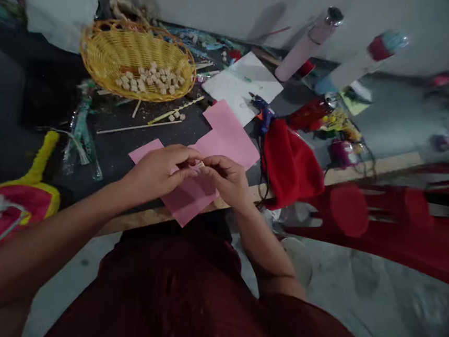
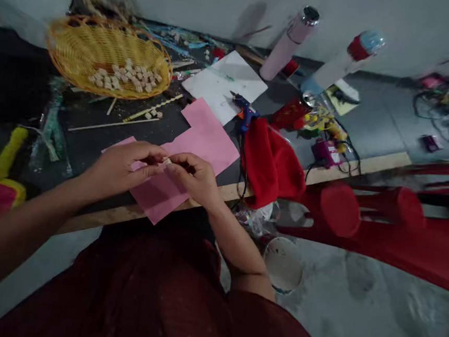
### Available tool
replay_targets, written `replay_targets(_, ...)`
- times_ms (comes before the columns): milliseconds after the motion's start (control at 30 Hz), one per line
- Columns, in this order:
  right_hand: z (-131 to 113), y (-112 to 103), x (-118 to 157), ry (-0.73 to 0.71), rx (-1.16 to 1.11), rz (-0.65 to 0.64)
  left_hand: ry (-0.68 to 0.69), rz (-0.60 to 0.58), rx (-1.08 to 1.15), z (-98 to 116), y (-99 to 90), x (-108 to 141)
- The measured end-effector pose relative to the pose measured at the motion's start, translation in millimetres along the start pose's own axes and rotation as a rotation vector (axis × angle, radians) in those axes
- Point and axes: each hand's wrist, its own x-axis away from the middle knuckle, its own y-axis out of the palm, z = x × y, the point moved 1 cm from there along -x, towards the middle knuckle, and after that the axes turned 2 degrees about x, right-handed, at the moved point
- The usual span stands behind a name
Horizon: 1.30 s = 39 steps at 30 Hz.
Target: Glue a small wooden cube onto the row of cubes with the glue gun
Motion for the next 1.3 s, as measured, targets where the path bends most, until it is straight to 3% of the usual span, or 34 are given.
replay_targets(200, -5.3, -0.2, 5.3, 0.058, -0.090, -0.075, -0.009, 0.170, 0.206, 8.4, 10.7, 0.7)
replay_targets(300, -7.5, -17.2, -0.4, -0.006, 0.019, -0.125, -0.011, 0.209, 0.274, 12.6, 13.6, 2.9)
replay_targets(367, -7.6, -44.5, -12.3, -0.092, 0.232, -0.025, 0.002, 0.165, 0.301, 18.9, 19.5, 8.5)
replay_targets(467, -3.2, -104.2, -41.4, -0.154, 0.664, 0.314, 0.047, -0.025, 0.350, 31.7, 37.2, 22.1)
replay_targets(567, 5.3, -160.1, -74.5, -0.032, 1.012, 0.510, 0.105, -0.142, 0.407, 40.9, 57.7, 34.6)
replay_targets(667, 10.8, -190.4, -100.5, 0.175, 1.180, 0.534, 0.134, -0.181, 0.458, 42.0, 70.9, 39.7)
replay_targets(767, 12.7, -195.2, -118.2, 0.356, 1.231, 0.437, 0.117, -0.205, 0.471, 37.8, 75.1, 39.7)
replay_targets(867, 13.7, -191.4, -130.3, 0.430, 1.228, 0.418, 0.078, -0.225, 0.482, 33.1, 74.9, 39.6)
replay_targets(1100, 13.7, -188.2, -135.4, 0.387, 1.209, 0.526, -0.068, -0.309, 0.526, 27.6, 76.7, 40.2)
replay_targets(1300, 5.7, -185.5, -120.8, 0.373, 0.822, 0.637, -0.083, -0.230, 0.545, 24.8, 78.9, 38.9)
